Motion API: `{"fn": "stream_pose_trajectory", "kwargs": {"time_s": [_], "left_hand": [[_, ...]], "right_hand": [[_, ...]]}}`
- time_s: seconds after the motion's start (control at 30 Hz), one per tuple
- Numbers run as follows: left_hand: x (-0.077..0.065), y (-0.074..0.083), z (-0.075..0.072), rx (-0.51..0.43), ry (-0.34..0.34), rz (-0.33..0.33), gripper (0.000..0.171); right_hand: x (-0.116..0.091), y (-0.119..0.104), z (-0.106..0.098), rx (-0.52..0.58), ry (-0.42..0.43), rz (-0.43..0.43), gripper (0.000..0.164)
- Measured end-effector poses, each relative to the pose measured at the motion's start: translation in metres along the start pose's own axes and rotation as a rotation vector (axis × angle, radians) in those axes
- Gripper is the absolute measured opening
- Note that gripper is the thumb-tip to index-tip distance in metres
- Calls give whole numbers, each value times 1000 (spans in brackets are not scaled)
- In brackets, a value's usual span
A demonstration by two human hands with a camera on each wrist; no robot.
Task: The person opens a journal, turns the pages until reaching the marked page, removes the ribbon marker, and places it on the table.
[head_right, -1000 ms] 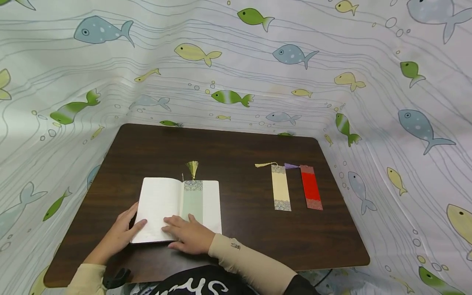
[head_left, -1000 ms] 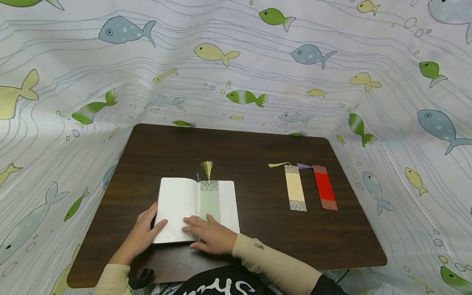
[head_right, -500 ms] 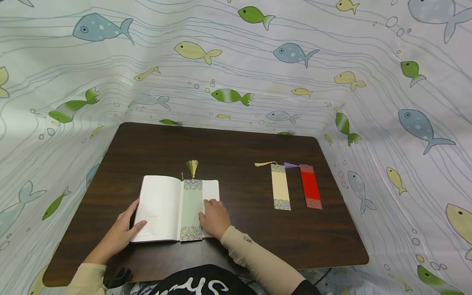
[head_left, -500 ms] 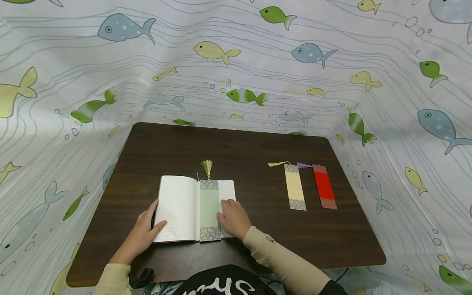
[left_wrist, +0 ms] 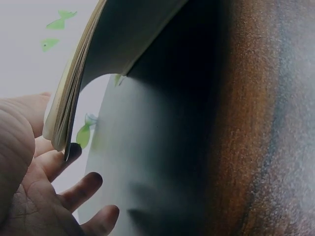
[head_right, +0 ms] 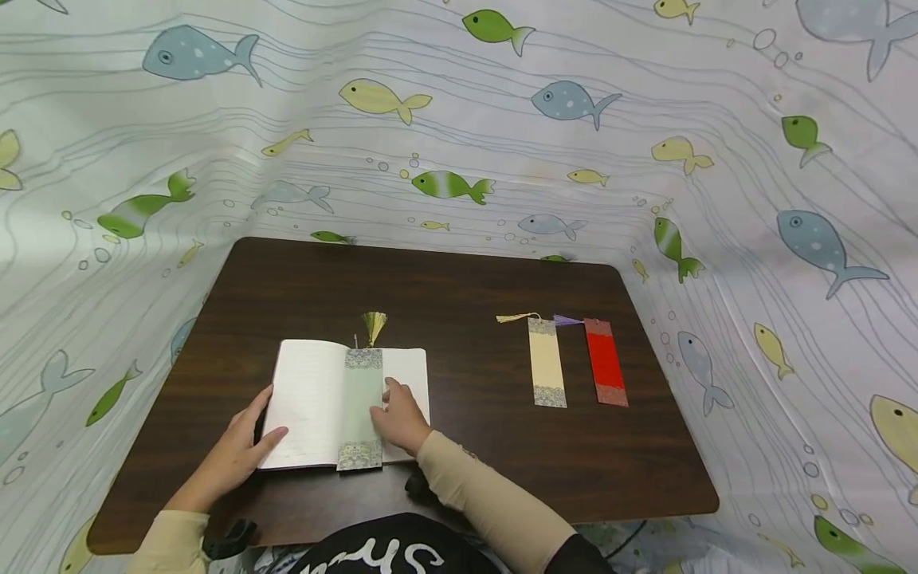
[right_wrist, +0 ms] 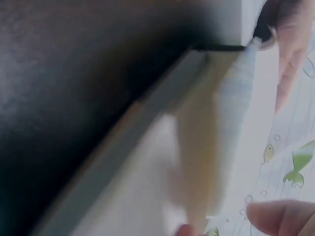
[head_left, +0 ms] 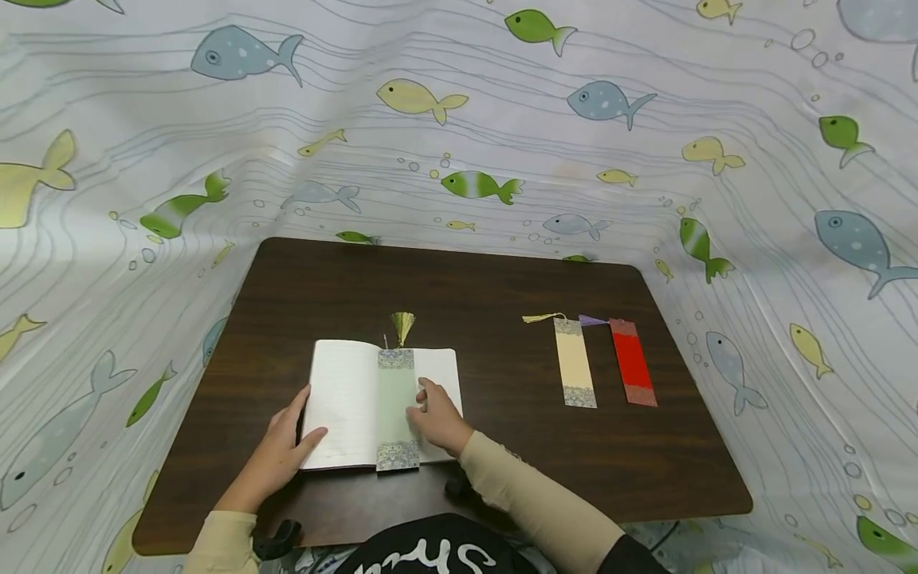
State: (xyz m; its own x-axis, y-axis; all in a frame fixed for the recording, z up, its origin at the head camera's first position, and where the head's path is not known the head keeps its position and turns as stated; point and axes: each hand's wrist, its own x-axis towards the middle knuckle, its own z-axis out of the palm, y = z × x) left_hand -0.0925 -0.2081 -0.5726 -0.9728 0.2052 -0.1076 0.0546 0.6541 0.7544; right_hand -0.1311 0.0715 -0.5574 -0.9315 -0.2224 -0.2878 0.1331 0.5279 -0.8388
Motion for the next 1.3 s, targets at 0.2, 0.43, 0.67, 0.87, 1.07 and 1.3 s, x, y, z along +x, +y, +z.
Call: {"fn": "stream_pose_trajectory", "kwargs": {"time_s": [0.2, 0.43, 0.67, 0.87, 1.07, 1.3], "left_hand": [[2, -1, 0, 13, -9, -1, 84], [3, 0, 0, 15, -17, -2, 84], [5, 0, 0, 20, -26, -14, 85], [6, -2, 1, 21, -29, -7, 84], [8, -1, 1, 15, -20, -9, 85], [6, -1, 4, 21, -31, -15, 85]], "right_hand": [[3, -1, 3, 153, 48, 12, 65], [5, 19, -25, 49, 90, -79, 48], [12, 61, -94, -249, 223, -89, 37], [13, 93, -140, -335, 348, 96, 44], [15, 104, -156, -518, 416, 147, 59], [17, 105, -157, -638, 408, 184, 56]]}}
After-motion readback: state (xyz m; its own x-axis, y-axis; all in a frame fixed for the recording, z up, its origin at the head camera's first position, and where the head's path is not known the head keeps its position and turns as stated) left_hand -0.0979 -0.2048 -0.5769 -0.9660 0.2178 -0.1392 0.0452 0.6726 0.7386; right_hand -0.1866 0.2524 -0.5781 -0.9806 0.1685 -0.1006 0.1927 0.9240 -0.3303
